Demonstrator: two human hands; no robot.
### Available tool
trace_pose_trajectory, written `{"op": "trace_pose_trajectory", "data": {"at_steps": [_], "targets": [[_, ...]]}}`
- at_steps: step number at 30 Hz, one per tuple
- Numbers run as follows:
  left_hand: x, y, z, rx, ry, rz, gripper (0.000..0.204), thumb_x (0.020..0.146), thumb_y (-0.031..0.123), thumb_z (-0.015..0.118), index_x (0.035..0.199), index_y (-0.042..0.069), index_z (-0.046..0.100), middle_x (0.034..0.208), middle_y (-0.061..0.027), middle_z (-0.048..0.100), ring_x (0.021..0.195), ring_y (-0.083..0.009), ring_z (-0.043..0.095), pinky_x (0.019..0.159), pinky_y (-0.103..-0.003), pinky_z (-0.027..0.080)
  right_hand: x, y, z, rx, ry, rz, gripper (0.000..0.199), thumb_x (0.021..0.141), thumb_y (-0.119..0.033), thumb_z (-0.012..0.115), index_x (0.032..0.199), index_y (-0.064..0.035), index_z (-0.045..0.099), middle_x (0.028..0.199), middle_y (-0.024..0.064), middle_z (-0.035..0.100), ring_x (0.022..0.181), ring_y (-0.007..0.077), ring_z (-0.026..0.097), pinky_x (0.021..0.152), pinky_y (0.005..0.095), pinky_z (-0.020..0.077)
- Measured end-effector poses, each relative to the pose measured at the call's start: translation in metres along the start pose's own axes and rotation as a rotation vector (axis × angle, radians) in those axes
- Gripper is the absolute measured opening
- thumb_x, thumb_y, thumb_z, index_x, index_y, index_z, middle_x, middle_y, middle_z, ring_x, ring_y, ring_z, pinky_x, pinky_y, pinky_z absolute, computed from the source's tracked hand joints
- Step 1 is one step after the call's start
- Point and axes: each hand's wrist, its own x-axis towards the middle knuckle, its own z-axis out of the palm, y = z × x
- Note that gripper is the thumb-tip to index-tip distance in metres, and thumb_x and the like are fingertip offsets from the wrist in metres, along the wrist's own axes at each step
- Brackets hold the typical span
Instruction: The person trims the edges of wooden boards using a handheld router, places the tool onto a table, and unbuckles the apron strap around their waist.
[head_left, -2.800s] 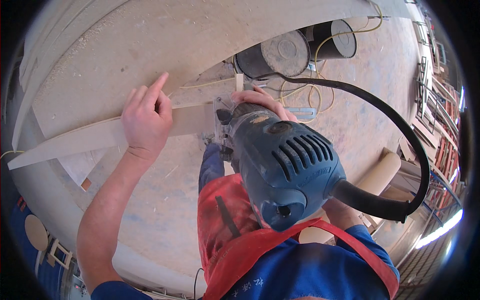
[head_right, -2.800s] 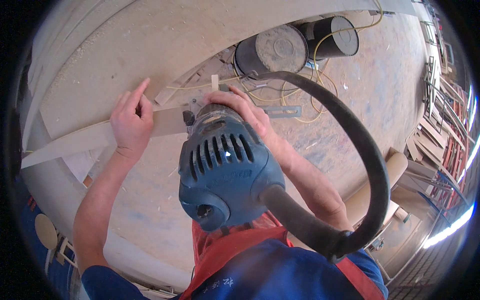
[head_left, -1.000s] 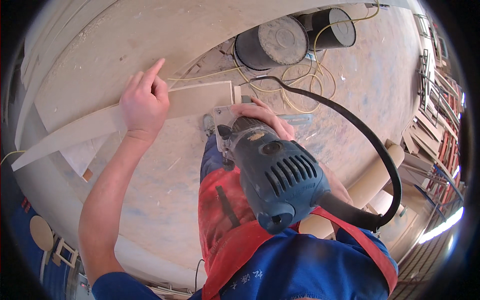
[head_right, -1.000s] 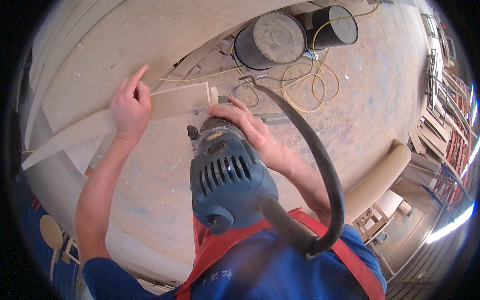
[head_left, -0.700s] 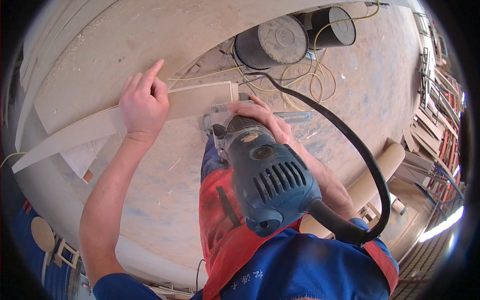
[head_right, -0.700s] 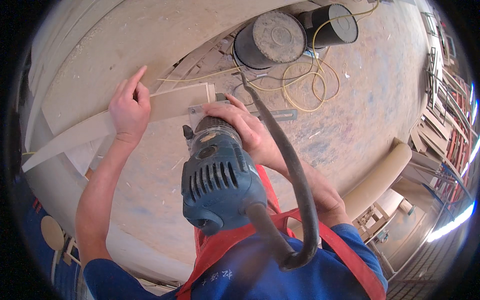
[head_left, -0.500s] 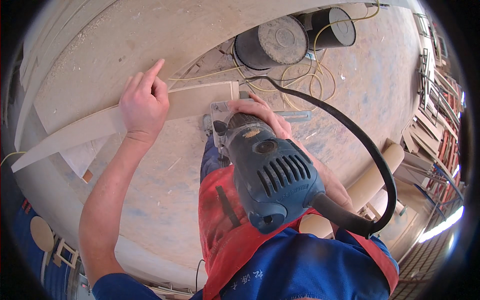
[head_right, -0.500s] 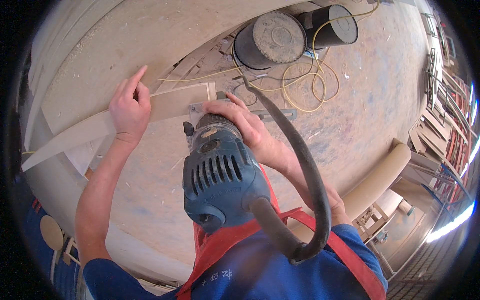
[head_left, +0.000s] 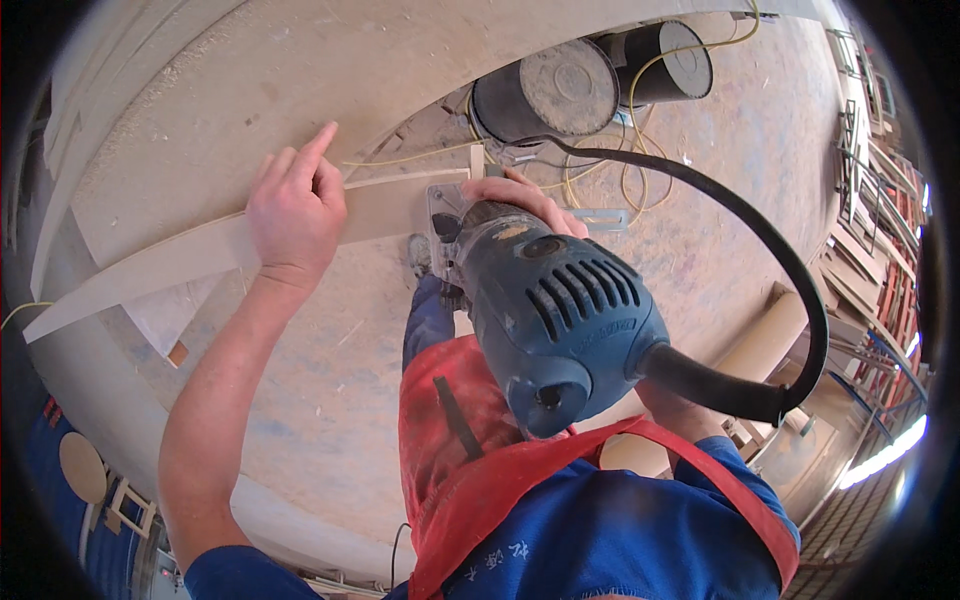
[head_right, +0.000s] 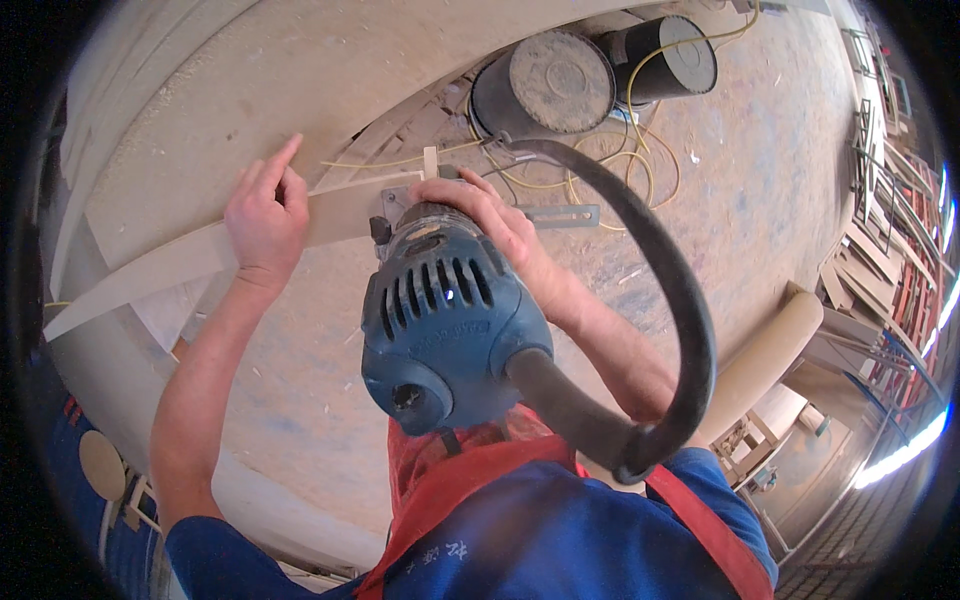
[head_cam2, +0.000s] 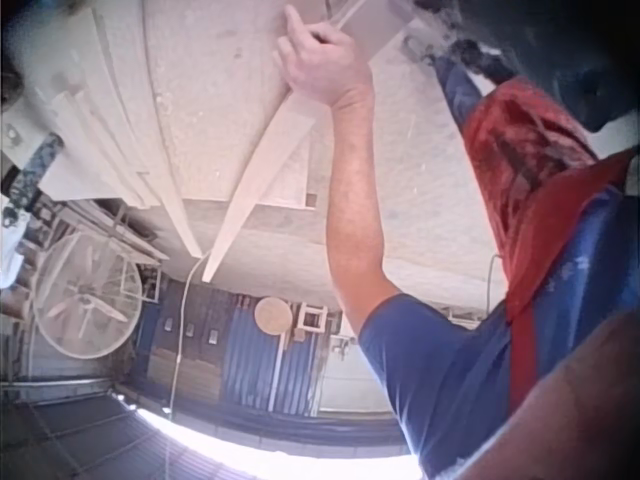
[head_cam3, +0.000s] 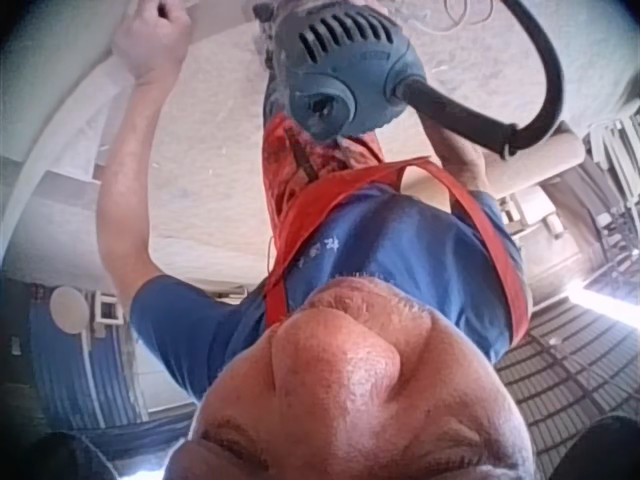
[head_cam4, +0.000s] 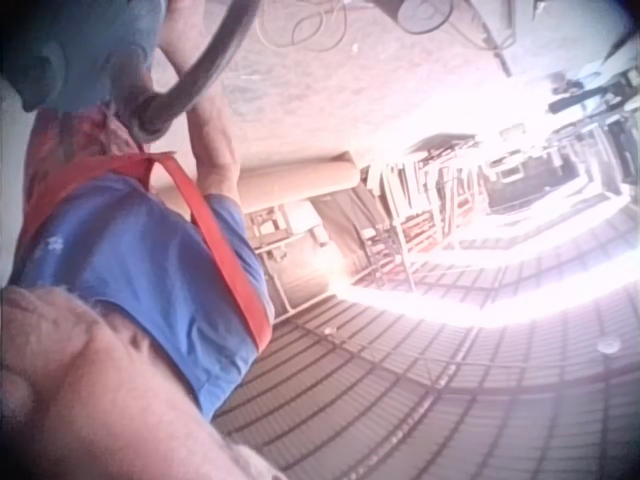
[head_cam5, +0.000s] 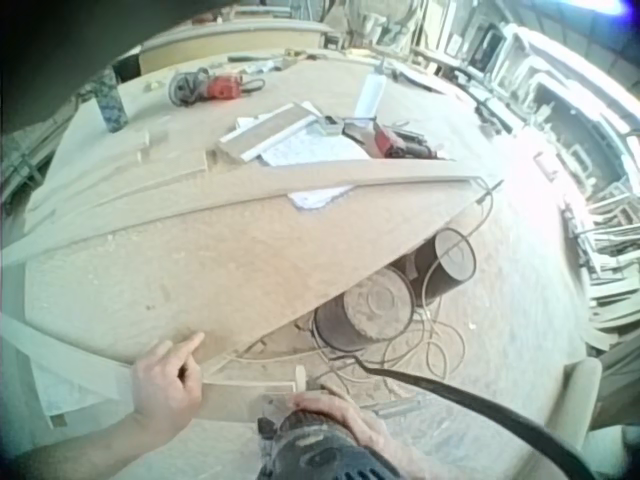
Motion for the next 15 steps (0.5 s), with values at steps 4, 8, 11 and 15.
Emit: {"op": "trace_pose_trajectory", "data": {"at_steps": [4,8,11,15], "targets": [[-0.003,-0.003,0.0,0.025,-0.002,-0.006,0.036,0.089,0.006,0.065,0.12,0.018,0.078,0.072,-0.0036,0.054,0.07,-0.0235,0.056,0.064,-0.039,0.051,0.008,0.001,-0.004,-0.074,-0.019,0.003,0.06,0.09,-0.027,0.073,0.142,-0.006,0.051,0.141,0.015,0.06,0.133,0.0357,0.059,0.121,0.0594,0.0322],[0.002,0.003,0.002,-0.002,0.003,0.002,0.035,0.089,0.006,0.065,0.12,0.018,0.078,0.072,-0.0035,0.054,0.071,-0.0234,0.056,0.064,-0.039,0.051,0.013,0.008,-0.01,0.179,-0.001,0.107,0.053,0.095,-0.027,0.071,0.141,-0.0058,0.056,0.142,0.0094,0.062,0.142,0.022,0.049,0.124,0.0411,0.0292],[-0.004,-0.003,0.001,0.021,0.004,0.004,0.035,0.088,0.006,0.065,0.119,0.018,0.078,0.072,-0.0036,0.054,0.071,-0.0237,0.056,0.064,-0.039,0.051,0.019,0.034,0.005,0.191,0.045,0.007,0.058,0.089,-0.025,0.077,0.14,-0.0057,0.058,0.137,0.0099,0.062,0.131,0.022,0.054,0.118,0.0379,0.0334],[-0.004,-0.006,0.0,0.012,0.016,0.007,0.036,0.087,0.006,0.066,0.119,0.017,0.077,0.074,-0.0041,0.056,0.072,-0.0247,0.057,0.066,-0.041,0.051,0.026,0.034,-0.013,0.29,-0.014,0.162,0.075,0.078,-0.019,0.09,0.142,-0.0057,0.055,0.138,0.0081,0.061,0.13,0.0196,0.054,0.115,0.0374,0.0389]]}}
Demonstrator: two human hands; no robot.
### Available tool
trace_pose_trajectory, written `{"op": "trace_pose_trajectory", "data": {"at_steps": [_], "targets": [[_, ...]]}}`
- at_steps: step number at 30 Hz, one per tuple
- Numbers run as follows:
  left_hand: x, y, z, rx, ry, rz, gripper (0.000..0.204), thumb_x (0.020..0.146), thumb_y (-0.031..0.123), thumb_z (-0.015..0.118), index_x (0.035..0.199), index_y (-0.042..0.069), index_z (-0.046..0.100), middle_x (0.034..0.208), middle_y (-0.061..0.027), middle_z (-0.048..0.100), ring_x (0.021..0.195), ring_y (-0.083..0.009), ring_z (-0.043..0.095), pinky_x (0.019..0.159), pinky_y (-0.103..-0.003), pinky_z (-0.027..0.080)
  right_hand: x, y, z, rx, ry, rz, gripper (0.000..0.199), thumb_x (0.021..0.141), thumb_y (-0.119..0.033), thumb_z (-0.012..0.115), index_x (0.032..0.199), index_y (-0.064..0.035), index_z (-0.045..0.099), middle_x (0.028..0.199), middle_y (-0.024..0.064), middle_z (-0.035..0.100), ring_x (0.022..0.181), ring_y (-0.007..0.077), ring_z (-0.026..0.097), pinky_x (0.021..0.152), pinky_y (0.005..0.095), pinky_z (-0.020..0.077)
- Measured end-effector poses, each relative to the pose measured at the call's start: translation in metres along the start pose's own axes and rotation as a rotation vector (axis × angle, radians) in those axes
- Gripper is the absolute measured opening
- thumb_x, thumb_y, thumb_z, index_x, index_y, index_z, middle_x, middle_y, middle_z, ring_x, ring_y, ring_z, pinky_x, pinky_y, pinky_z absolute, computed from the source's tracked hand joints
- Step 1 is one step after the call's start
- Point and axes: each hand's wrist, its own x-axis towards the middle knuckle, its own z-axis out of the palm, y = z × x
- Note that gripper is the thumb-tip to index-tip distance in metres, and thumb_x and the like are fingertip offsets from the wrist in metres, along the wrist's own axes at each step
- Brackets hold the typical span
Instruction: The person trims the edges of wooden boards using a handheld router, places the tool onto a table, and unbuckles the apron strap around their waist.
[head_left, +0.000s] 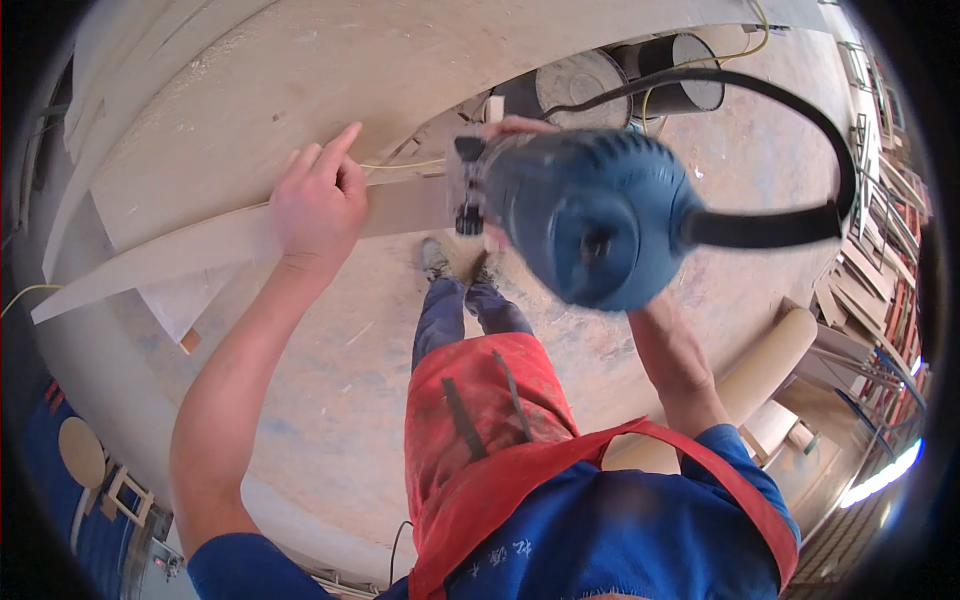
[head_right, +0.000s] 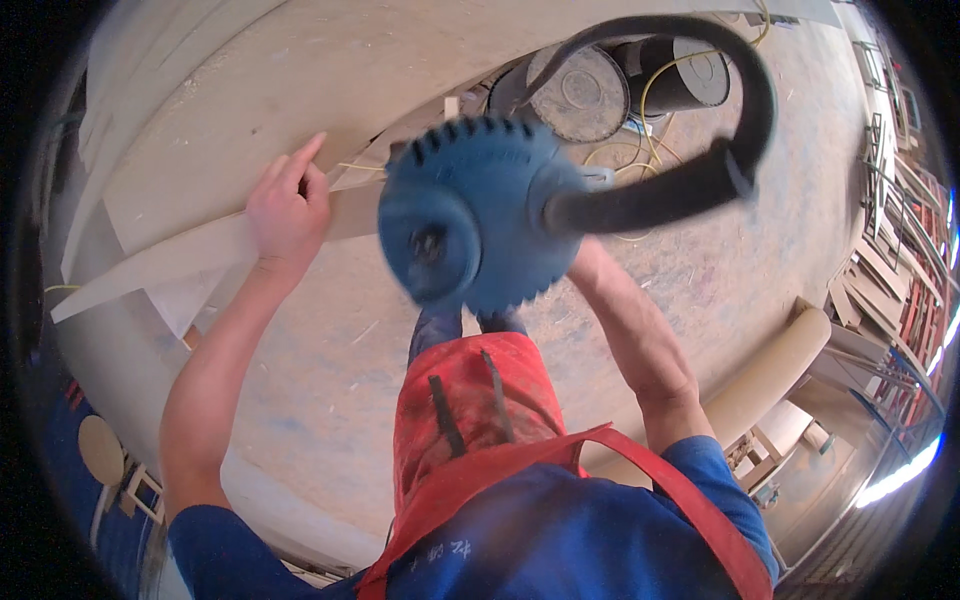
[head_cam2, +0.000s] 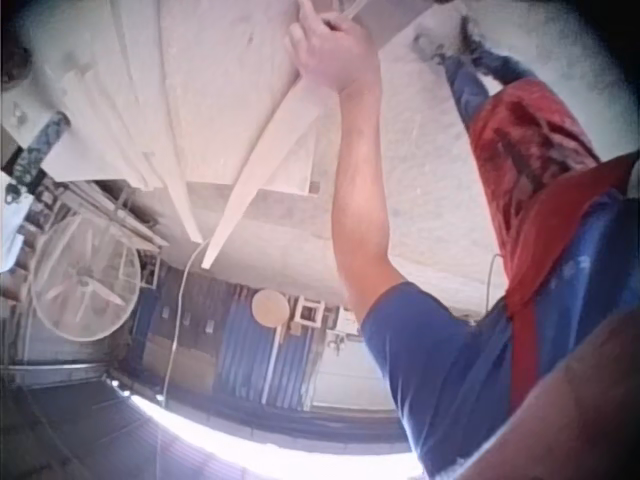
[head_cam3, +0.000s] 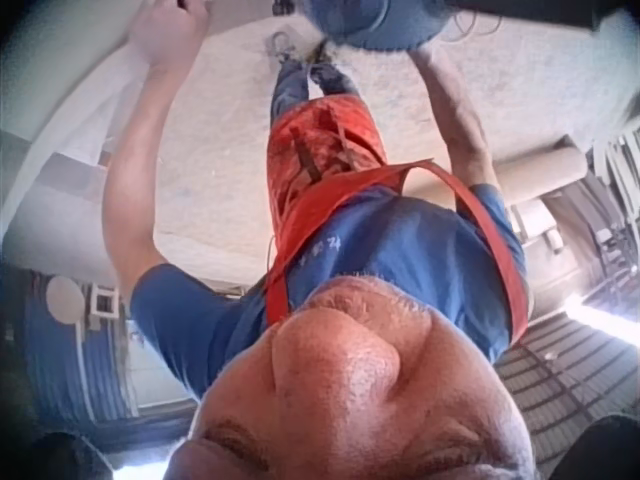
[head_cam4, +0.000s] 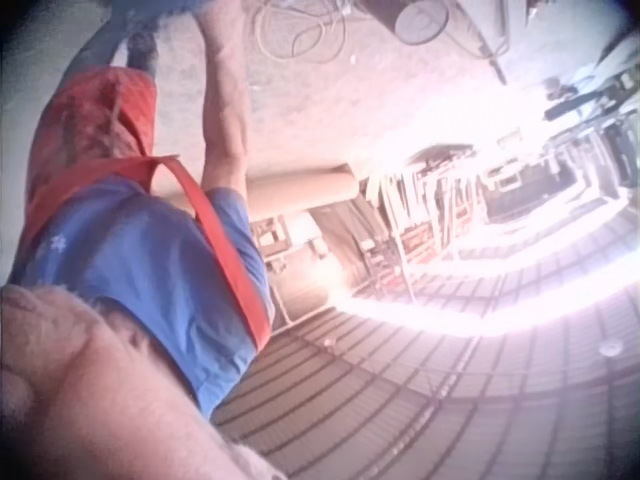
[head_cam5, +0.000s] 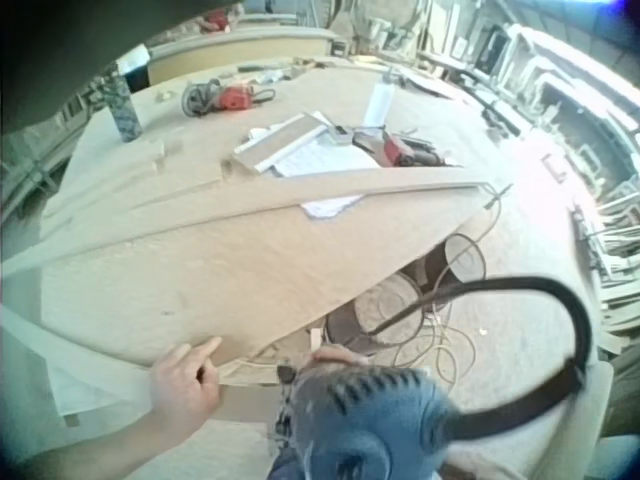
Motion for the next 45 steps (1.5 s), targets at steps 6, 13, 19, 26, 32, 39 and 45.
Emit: {"op": "trace_pose_trajectory", "data": {"at_steps": [6,13,19,26,32,39,45], "targets": [[0.004,-0.008,0.011,-0.04,0.006,0.07,0.037,0.091,0.008,0.064,0.125,0.017,0.074,0.077,-0.0076,0.059,0.074,-0.0274,0.059,0.069,-0.042,0.051,-0.03,-0.041,-0.026,0.063,0.236,0.038,0.075,0.076,-0.016,0.093,0.141,-0.0044,0.058,0.134,0.0068,0.061,0.117,0.0171,0.061,0.102,0.0332,0.0511],[-0.007,-0.027,0.016,0.151,-0.035,0.199,0.042,0.09,0.009,0.065,0.131,0.016,0.071,0.077,-0.0067,0.062,0.075,-0.0269,0.061,0.069,-0.042,0.053,-0.188,-0.054,-0.027,0.036,0.54,0.529,0.06,0.076,-0.006,0.088,0.129,0.0002,0.062,0.112,0.0083,0.07,0.099,0.0165,0.067,0.088,0.035,0.0581],[0.025,0.021,0.06,-0.068,0.189,0.136,0.039,0.09,0.008,0.063,0.127,0.015,0.073,0.07,-0.0068,0.065,0.066,-0.0281,0.064,0.06,-0.043,0.054,-0.279,-0.046,-0.022,0.042,0.961,0.421,0.049,0.074,-0.013,0.089,0.117,-0.0021,0.068,0.104,0.0038,0.071,0.094,0.0158,0.069,0.086,0.0342,0.0571],[0.123,0.121,0.135,-0.21,0.136,0.124,0.036,0.09,0.009,0.062,0.125,0.012,0.073,0.081,-0.0124,0.072,0.075,-0.0326,0.07,0.068,-0.046,0.058,-0.302,-0.079,-0.013,0.09,1.087,0.485,0.048,0.075,-0.008,0.085,0.12,-0.002,0.07,0.109,0.0044,0.072,0.098,0.016,0.069,0.092,0.0356,0.056],[0.242,0.204,0.178,-0.43,-0.075,0.037,0.04,0.092,0.017,0.059,0.13,0.009,0.07,0.105,-0.0199,0.075,0.099,-0.0365,0.07,0.09,-0.049,0.056,-0.271,-0.086,0.006,0.135,1.138,0.548,0.055,0.075,-0.001,0.088,0.125,-0.0002,0.064,0.115,0.0069,0.07,0.101,0.0174,0.069,0.088,0.0371,0.0601],[0.166,0.058,0.092,-0.173,-0.151,0.249,0.052,0.09,0.022,0.062,0.141,0.012,0.064,0.156,-0.0157,0.049,0.146,-0.0364,0.042,0.122,-0.049,0.034,-0.244,-0.096,0.026,0.059,1.227,0.421,0.05,0.074,-0.001,0.088,0.12,0.0011,0.067,0.107,0.0058,0.072,0.096,0.0178,0.07,0.086,0.0355,0.0598],[0.142,-0.138,-0.015,-0.498,-0.358,-0.146,0.06,0.086,0.01,0.065,0.146,0.01,0.059,0.158,-0.0157,0.048,0.148,-0.033,0.042,0.125,-0.045,0.032,-0.194,-0.103,0.021,0.107,1.171,0.392,0.046,0.073,0.001,0.085,0.115,0.0003,0.068,0.104,0.0053,0.072,0.092,0.0173,0.071,0.085,0.0343,0.0595]]}}
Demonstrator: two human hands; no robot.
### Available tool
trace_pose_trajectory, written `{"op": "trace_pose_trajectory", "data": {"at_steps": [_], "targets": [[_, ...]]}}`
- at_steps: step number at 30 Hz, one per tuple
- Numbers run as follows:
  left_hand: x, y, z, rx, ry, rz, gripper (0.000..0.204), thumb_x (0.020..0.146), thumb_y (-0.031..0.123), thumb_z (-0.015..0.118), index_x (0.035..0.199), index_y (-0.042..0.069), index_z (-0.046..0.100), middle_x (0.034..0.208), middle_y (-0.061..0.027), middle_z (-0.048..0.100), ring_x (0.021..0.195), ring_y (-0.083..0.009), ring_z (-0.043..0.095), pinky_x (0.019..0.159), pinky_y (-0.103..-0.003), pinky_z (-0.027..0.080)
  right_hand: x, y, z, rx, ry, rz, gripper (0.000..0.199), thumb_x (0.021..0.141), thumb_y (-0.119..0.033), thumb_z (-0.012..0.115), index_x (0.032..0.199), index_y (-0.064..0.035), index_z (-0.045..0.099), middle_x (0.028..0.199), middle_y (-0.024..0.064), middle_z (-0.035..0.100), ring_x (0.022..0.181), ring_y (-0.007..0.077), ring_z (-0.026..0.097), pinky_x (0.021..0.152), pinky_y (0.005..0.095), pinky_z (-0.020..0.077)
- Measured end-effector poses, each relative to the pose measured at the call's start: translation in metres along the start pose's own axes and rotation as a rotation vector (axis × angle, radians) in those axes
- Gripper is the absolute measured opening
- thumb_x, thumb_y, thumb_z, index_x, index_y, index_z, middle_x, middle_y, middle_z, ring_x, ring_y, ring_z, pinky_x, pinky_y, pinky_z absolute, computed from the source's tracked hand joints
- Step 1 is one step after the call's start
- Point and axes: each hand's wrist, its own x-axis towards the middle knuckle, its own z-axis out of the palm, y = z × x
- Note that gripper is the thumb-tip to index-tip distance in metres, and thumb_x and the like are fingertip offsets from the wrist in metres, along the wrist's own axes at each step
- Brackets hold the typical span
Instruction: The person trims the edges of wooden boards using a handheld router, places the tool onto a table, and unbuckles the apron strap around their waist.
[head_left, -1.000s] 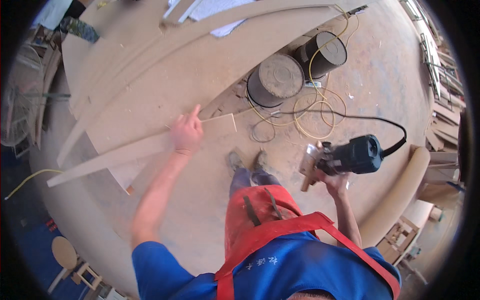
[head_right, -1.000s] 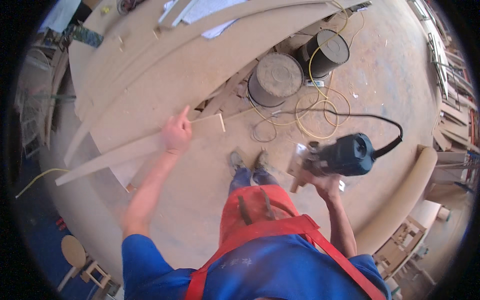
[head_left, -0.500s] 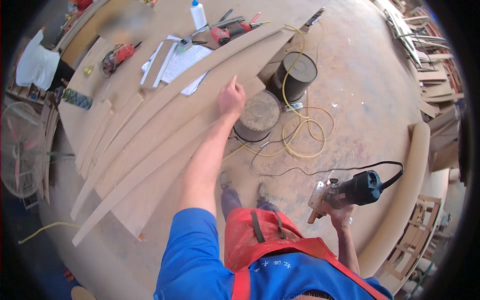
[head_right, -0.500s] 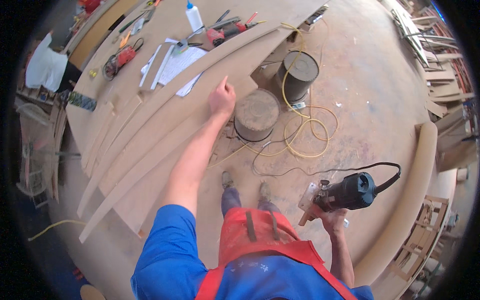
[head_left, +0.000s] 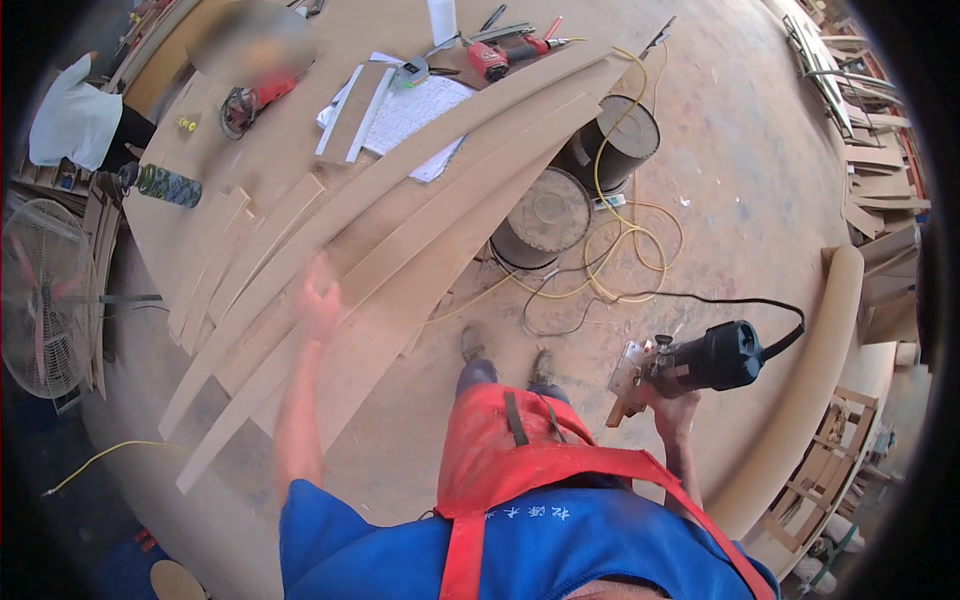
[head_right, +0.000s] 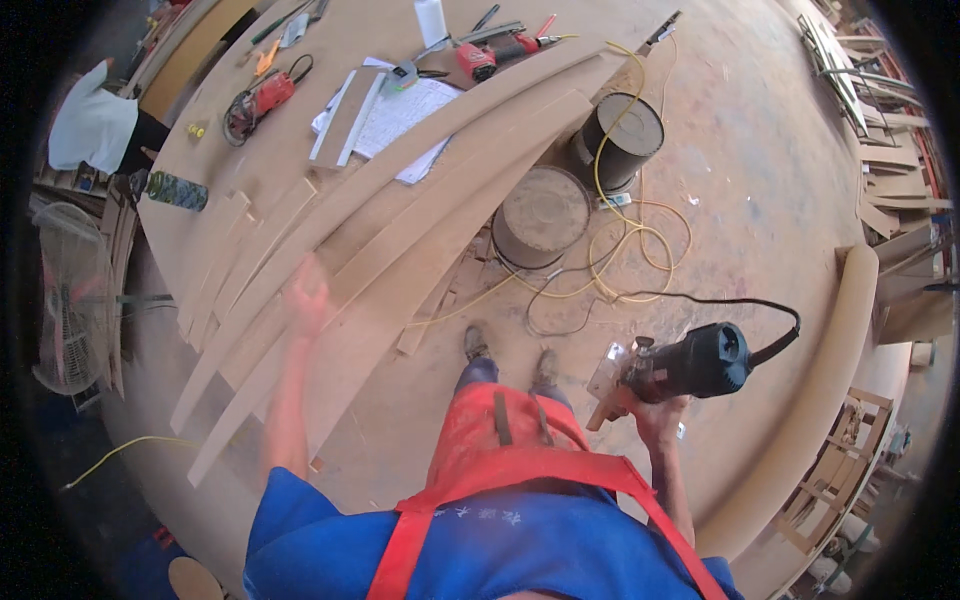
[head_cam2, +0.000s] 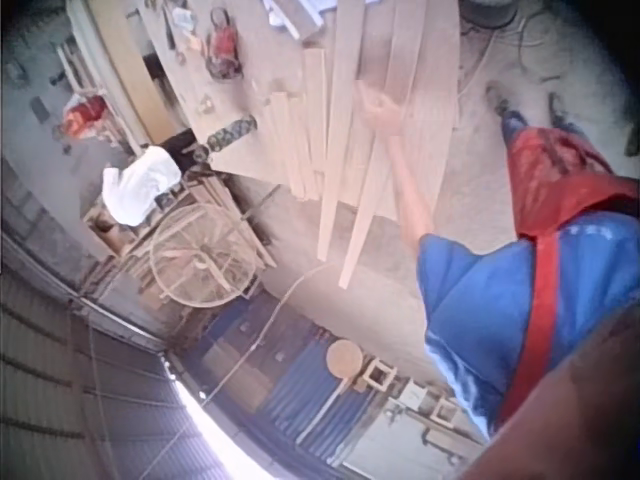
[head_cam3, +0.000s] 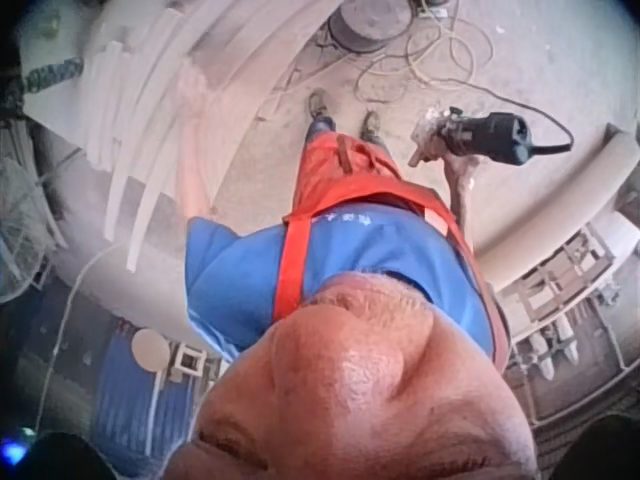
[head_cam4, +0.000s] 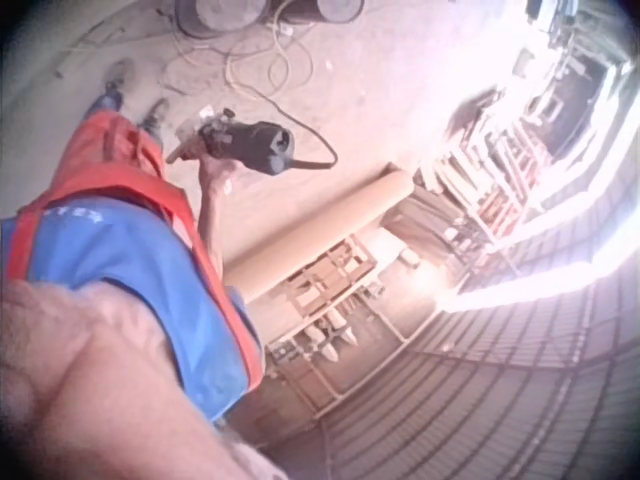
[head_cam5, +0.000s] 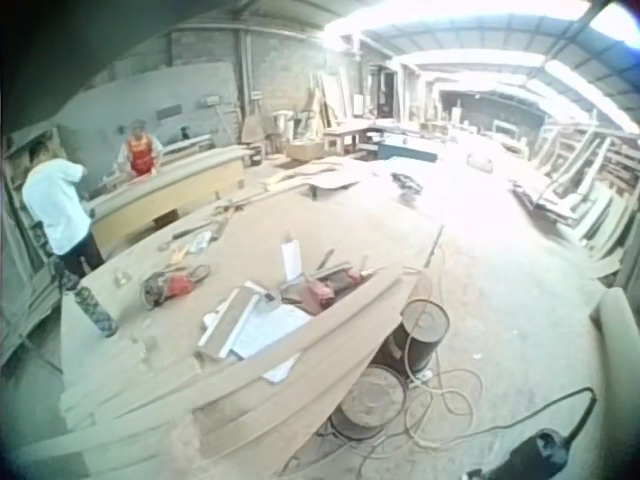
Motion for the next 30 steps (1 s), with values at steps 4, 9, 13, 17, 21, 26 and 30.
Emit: {"op": "trace_pose_trajectory", "data": {"at_steps": [4,9,13,17,21,26,30], "targets": [[0.042,0.022,-0.036,0.465,0.056,0.142,0.074,0.082,0.007,0.066,0.154,0.01,0.048,0.156,-0.0196,0.048,0.146,-0.0361,0.044,0.123,-0.045,0.035,0.003,0.001,0.008,-0.025,-0.075,0.019,0.051,0.078,-0.004,0.082,0.126,0.0014,0.067,0.123,0.0109,0.071,0.112,0.0226,0.069,0.101,0.0395,0.0539],[0.107,0.034,-0.01,0.594,-0.069,0.084,0.083,0.077,0.005,0.069,0.156,0.012,0.045,0.15,-0.0229,0.052,0.139,-0.0382,0.049,0.117,-0.046,0.042,0.001,-0.008,0.021,0.053,-0.077,-0.086,0.051,0.077,-0.006,0.085,0.124,0.0017,0.067,0.123,0.0112,0.071,0.111,0.0227,0.069,0.101,0.0397,0.0542],[0.147,0.055,-0.005,0.592,-0.218,0.083,0.09,0.074,0.008,0.074,0.158,0.013,0.041,0.142,-0.0235,0.055,0.13,-0.0374,0.057,0.111,-0.047,0.048,-0.007,-0.004,0.019,-0.056,0.002,-0.057,0.051,0.072,-0.003,0.085,0.119,-0.0008,0.067,0.111,0.0068,0.073,0.099,0.0197,0.071,0.092,0.0367,0.0578],[0.142,0.078,0.001,0.838,-0.158,0.204,0.091,0.076,0.008,0.075,0.159,0.014,0.038,0.128,-0.0237,0.061,0.12,-0.0399,0.063,0.103,-0.049,0.054,-0.017,-0.011,0.02,-0.038,0.041,-0.097,0.047,0.071,-0.006,0.087,0.115,-0.0009,0.07,0.108,0.0062,0.074,0.097,0.0179,0.071,0.091,0.0358,0.0581],[0.138,0.092,0.0,0.78,-0.126,0.15,0.094,0.078,0.008,0.076,0.161,0.016,0.033,0.124,-0.0235,0.062,0.114,-0.0421,0.066,0.097,-0.05,0.056,-0.02,-0.015,0.019,-0.059,0.005,-0.073,0.05,0.077,-0.007,0.083,0.124,0.0015,0.068,0.12,0.0105,0.072,0.107,0.0205,0.07,0.096,0.037,0.0558],[0.115,0.15,-0.026,0.805,-0.127,0.239,0.095,0.079,0.011,0.075,0.162,0.017,0.029,0.119,-0.0242,0.064,0.108,-0.0422,0.069,0.092,-0.05,0.058,-0.021,-0.003,0.014,-0.037,0.011,-0.018,0.05,0.076,-0.007,0.083,0.123,0.0011,0.068,0.116,0.0086,0.072,0.103,0.0185,0.07,0.092,0.0355,0.0564],[0.065,0.196,-0.033,0.835,-0.225,0.257,0.096,0.077,0.015,0.074,0.162,0.016,0.029,0.111,-0.0251,0.069,0.101,-0.0425,0.071,0.088,-0.051,0.059,-0.009,0.013,0.006,-0.038,-0.029,-0.069,0.05,0.077,-0.013,0.087,0.121,0.0003,0.067,0.112,0.0075,0.071,0.098,0.0174,0.069,0.088,0.0339,0.0562]]}}
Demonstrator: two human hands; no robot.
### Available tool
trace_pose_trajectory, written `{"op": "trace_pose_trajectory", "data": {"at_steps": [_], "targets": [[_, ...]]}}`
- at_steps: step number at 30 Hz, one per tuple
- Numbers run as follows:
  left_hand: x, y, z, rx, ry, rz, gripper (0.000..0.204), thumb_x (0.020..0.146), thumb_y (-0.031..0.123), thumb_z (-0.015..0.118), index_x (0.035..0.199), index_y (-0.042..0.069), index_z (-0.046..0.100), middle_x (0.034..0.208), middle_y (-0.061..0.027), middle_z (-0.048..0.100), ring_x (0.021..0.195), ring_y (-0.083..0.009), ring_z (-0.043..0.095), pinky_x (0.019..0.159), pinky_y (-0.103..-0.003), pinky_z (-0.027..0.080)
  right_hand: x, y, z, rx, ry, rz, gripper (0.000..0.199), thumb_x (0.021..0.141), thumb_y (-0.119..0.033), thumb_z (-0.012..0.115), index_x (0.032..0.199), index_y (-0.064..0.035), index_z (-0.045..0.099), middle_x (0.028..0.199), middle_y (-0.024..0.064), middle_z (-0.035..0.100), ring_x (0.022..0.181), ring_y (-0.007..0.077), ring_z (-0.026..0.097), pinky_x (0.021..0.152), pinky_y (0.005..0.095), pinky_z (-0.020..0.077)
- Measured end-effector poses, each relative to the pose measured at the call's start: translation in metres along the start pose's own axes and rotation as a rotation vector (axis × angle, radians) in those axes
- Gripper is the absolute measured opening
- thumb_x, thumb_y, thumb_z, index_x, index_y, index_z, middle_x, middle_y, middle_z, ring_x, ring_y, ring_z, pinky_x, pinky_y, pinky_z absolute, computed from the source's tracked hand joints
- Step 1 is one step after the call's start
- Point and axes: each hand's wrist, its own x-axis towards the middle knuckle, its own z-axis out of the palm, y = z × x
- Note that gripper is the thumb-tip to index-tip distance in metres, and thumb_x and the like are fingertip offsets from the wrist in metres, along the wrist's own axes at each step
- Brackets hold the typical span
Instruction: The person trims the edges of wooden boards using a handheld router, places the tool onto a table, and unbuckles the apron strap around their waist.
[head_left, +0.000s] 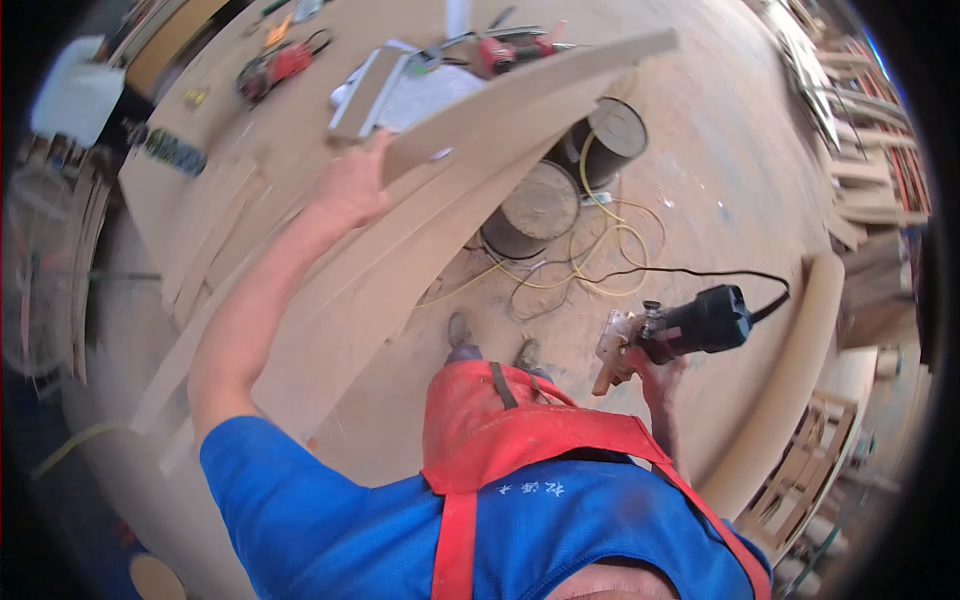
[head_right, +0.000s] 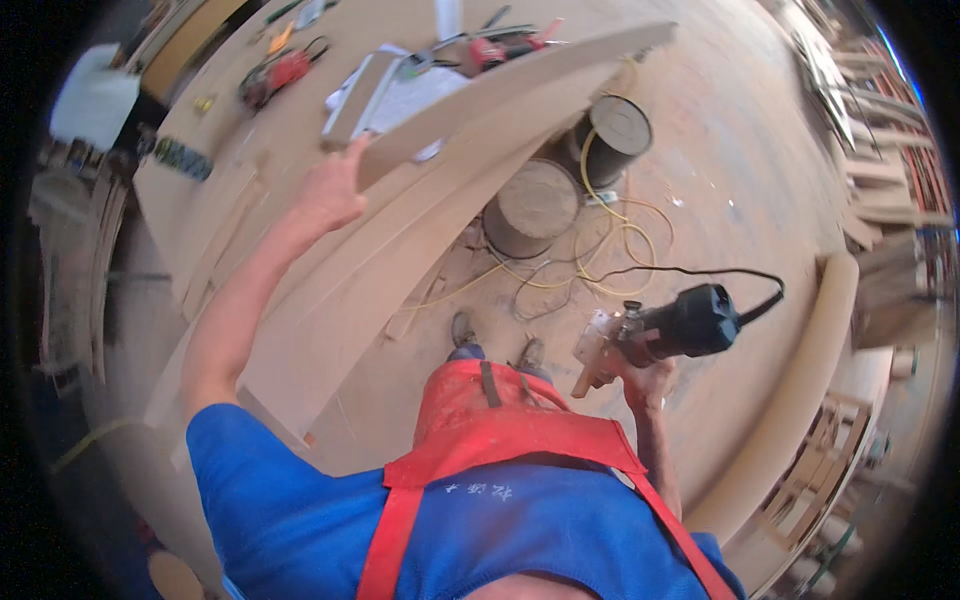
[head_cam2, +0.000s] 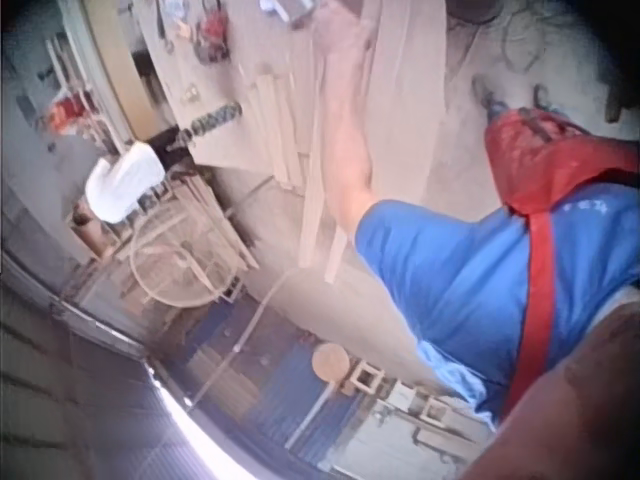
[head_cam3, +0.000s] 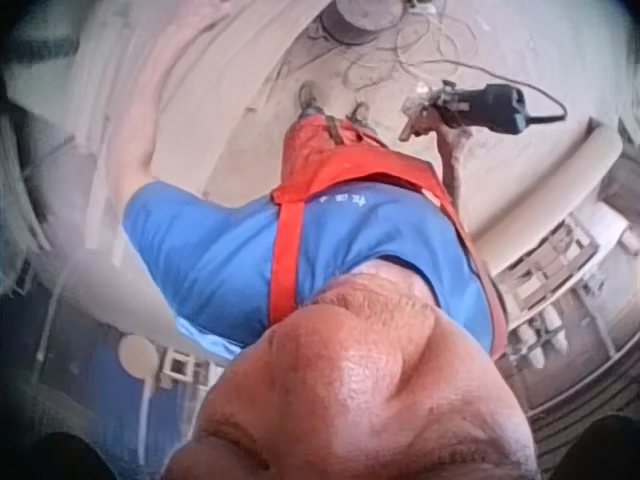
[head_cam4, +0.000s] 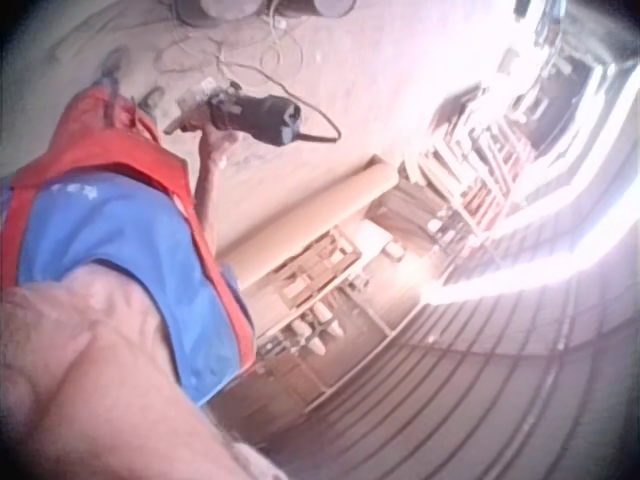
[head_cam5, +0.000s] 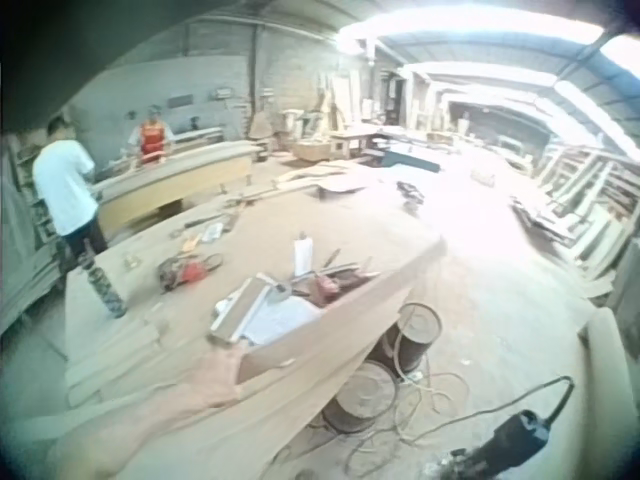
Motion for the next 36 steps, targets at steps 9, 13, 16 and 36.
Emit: {"op": "trace_pose_trajectory", "data": {"at_steps": [9,13,16,36], "targets": [[-0.153,0.036,0.068,-0.19,-0.216,-0.02,0.09,0.074,0.025,0.073,0.157,0.014,0.04,0.095,-0.0229,0.074,0.089,-0.0411,0.074,0.082,-0.053,0.06,0.017,0.052,-0.029,-0.043,0.01,-0.05,0.045,0.076,-0.019,0.085,0.112,0.0006,0.066,0.099,0.0062,0.069,0.086,0.0174,0.067,0.075,0.0344,0.0562],[-0.231,0.02,0.125,-0.288,-0.349,-0.13,0.09,0.075,0.023,0.075,0.158,0.023,0.04,0.104,-0.0234,0.073,0.098,-0.0409,0.072,0.088,-0.052,0.059,0.027,0.02,-0.031,-0.112,-0.289,0.03,0.058,0.089,-0.031,0.081,0.133,0.0035,0.064,0.109,0.009,0.072,0.09,0.0205,0.069,0.077,0.034,0.0562],[-0.268,-0.004,0.167,-0.351,-0.398,-0.224,0.089,0.077,0.02,0.076,0.159,0.027,0.04,0.116,-0.0238,0.069,0.109,-0.0406,0.069,0.094,-0.052,0.056,0.025,0.007,-0.021,-0.078,-0.12,0.069,0.054,0.082,-0.027,0.084,0.125,0.0023,0.068,0.108,0.0077,0.071,0.094,0.0196,0.069,0.076,0.0349,0.0566],[-0.238,0.043,0.259,-0.371,0.444,0.072,0.079,0.066,-0.004,0.071,0.144,0.007,0.059,0.142,-0.0071,0.062,0.125,-0.0297,0.057,0.11,-0.045,0.043,0.023,-0.026,0.003,-0.045,-0.253,-0.048,0.055,0.074,-0.025,0.083,0.12,0.001,0.068,0.114,0.0085,0.072,0.102,0.0195,0.068,0.092,0.0373,0.0546]]}}
